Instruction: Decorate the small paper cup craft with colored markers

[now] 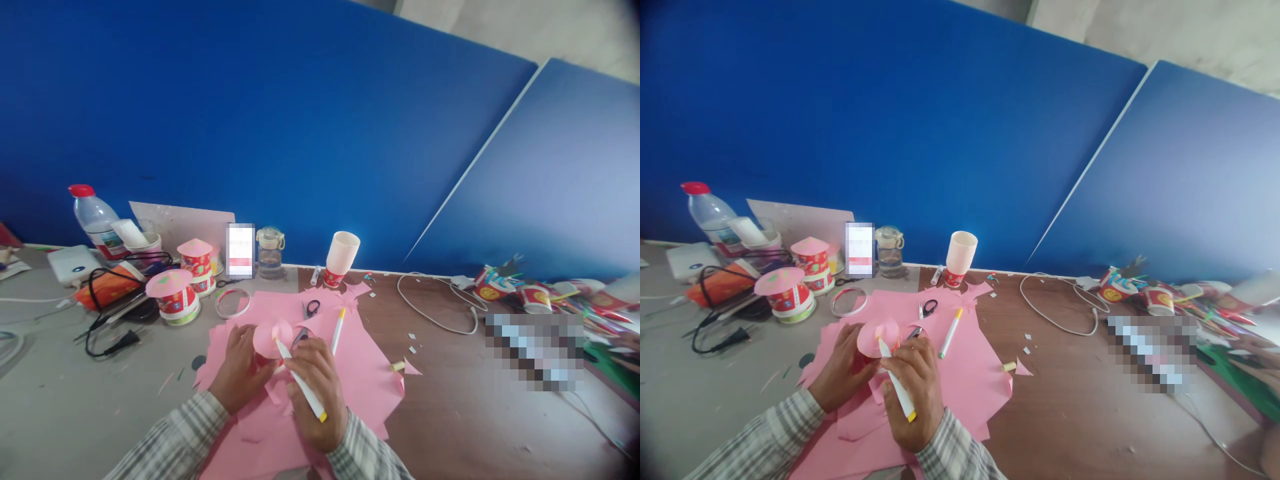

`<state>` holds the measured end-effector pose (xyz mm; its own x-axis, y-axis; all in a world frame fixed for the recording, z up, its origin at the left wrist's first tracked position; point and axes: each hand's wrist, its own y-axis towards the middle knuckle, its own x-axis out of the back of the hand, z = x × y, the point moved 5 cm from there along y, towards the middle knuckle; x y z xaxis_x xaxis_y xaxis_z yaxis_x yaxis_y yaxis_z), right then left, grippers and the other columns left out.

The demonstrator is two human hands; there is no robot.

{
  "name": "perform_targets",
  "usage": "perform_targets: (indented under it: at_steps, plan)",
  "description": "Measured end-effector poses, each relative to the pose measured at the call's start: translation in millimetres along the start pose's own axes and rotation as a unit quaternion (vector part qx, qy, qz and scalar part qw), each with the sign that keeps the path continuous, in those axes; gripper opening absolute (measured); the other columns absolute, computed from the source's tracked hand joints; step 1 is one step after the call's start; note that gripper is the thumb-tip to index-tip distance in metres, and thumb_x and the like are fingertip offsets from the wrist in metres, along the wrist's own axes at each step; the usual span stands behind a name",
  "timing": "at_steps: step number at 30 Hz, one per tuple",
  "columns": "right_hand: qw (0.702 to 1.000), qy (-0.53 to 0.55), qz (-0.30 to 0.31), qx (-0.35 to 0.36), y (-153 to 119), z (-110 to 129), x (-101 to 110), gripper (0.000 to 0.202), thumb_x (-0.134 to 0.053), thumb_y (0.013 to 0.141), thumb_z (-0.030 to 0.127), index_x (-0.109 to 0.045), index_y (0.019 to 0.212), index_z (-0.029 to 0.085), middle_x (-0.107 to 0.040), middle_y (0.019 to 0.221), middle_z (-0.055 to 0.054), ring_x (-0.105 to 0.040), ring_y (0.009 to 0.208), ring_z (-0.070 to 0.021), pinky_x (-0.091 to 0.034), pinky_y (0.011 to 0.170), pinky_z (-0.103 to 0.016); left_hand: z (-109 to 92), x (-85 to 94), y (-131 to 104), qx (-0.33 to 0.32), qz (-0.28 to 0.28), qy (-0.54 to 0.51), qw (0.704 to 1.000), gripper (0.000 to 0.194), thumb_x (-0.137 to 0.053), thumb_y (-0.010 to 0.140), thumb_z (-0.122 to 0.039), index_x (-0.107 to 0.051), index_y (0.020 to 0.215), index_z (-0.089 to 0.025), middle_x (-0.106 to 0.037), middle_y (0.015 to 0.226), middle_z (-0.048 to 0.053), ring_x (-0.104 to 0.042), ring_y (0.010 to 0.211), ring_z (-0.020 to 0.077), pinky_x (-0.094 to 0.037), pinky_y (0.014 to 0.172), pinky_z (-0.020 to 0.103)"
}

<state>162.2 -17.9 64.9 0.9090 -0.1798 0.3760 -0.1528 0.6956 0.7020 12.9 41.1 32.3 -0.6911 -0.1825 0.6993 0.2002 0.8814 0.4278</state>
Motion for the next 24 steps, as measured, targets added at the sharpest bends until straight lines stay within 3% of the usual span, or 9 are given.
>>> perform_targets:
  at_steps: [7,24]
  plan:
    - [0.998,0.052,-0.041,-0.013,-1.9,8.6,10.9,0.027,-0.058,0.072,0.013,-0.066,0.095,0.025,-0.068,0.084,-0.005,-0.059,0.088,-0.0309,-0.046,0.082,-0.054,2.4,-0.7,-0.4,0.003,-0.007,0.003,1.000,0.044,-0.064,0.049,-0.027,-0.050,0.091,-0.026,-0.059,0.085,0.001,-0.048,0.087,0.0243,-0.038,0.085,0.047]
    - [1.000,0.006,-0.014,-0.004,-4.1,5.8,-1.6,0.030,-0.061,0.071,0.011,-0.065,0.097,0.025,-0.067,0.087,-0.004,-0.058,0.087,-0.0277,-0.046,0.084,-0.051,2.4,-0.8,-0.2,-0.003,0.007,0.002,1.000,0.042,-0.061,0.052,-0.028,-0.049,0.092,-0.025,-0.058,0.086,0.002,-0.048,0.087,0.0252,-0.036,0.085,0.050]
